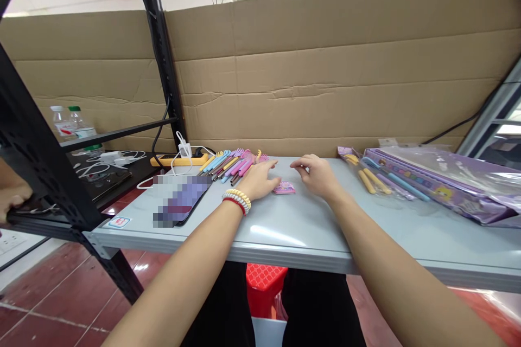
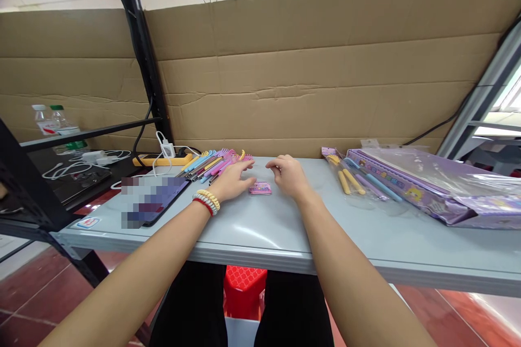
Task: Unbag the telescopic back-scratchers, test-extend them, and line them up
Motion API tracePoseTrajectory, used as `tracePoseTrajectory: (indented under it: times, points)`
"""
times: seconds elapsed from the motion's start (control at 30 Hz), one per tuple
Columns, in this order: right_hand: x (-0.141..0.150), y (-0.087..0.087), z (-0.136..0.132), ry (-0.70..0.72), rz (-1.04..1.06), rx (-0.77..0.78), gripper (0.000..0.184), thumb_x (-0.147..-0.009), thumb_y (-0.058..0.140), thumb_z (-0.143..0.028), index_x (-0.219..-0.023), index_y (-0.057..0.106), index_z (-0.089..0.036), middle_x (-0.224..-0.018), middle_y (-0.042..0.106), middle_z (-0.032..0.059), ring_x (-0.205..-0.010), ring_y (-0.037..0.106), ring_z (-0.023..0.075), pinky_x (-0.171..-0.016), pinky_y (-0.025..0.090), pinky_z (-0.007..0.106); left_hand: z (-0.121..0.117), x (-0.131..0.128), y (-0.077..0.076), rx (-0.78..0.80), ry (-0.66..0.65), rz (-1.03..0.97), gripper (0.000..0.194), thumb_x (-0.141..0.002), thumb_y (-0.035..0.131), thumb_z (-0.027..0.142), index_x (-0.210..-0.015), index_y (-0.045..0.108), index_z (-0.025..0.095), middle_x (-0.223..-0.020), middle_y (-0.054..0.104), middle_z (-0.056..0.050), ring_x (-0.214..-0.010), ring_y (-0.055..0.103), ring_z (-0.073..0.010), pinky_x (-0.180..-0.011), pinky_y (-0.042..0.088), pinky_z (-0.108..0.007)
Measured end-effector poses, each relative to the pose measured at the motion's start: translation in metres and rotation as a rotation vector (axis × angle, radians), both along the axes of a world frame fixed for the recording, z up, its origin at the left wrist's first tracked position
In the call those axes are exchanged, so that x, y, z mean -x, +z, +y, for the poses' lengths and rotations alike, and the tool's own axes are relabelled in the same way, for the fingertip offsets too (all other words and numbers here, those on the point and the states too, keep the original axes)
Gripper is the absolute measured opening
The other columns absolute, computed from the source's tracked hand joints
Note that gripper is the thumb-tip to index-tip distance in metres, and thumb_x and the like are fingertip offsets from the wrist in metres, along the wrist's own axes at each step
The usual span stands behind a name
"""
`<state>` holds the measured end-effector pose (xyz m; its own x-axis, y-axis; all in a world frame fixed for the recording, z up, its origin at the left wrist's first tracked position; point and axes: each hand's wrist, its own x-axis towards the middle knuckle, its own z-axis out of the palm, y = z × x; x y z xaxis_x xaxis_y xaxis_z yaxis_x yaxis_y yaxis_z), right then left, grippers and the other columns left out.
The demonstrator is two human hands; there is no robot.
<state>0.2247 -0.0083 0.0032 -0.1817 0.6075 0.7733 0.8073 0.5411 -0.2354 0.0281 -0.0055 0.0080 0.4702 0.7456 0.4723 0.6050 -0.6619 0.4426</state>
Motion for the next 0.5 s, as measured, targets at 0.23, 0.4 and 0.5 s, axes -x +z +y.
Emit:
tracePoseTrajectory:
  times: [0.23, 0.4, 0.5]
  points:
    - [-0.0028, -0.0021, -0.0007, -0.019, 0.057, 0.015, 0.015, -0.069, 0.059, -0.016, -0.077, 0.069, -0.021, -0.094, 0.068, 0.0063, -0.090, 0.061, 0.0224, -0.080, 0.047, 0.037, 0.0007, -0.0021, 0.0030, 0.028, 0.018, -0.276, 0.052, -0.081, 0.053, 0.025, -0.131, 0.049, 0.010, -0.132, 0.055, -0.012, -0.122, 0.051, -0.0227, -0.105, 0.039, -0.037]
    - [0.0003, -0.0023, -0.0043, -0.004, -0.023, 0.098, 0.013, -0.068, 0.064, -0.022, -0.076, 0.073, -0.024, -0.129, 0.057, 0.0063, -0.119, 0.049, 0.0287, -0.097, 0.040, 0.047, -0.0007, -0.0043, 0.0059, 0.158, -0.077, -0.456, 0.058, -0.082, 0.053, 0.024, -0.137, 0.042, 0.011, -0.139, 0.048, -0.013, -0.125, 0.049, -0.0214, -0.104, 0.041, -0.036]
    - [0.0016, -0.0025, -0.0036, -0.114, -0.036, 0.144, 0.024, -0.067, 0.065, -0.023, -0.090, 0.073, -0.024, -0.134, 0.053, 0.0083, -0.125, 0.043, 0.0338, -0.096, 0.037, 0.055, -0.0017, -0.0046, 0.0067, 0.188, -0.137, -0.509, 0.059, -0.081, 0.054, 0.023, -0.137, 0.041, 0.013, -0.141, 0.045, -0.013, -0.126, 0.047, -0.0214, -0.104, 0.040, -0.037]
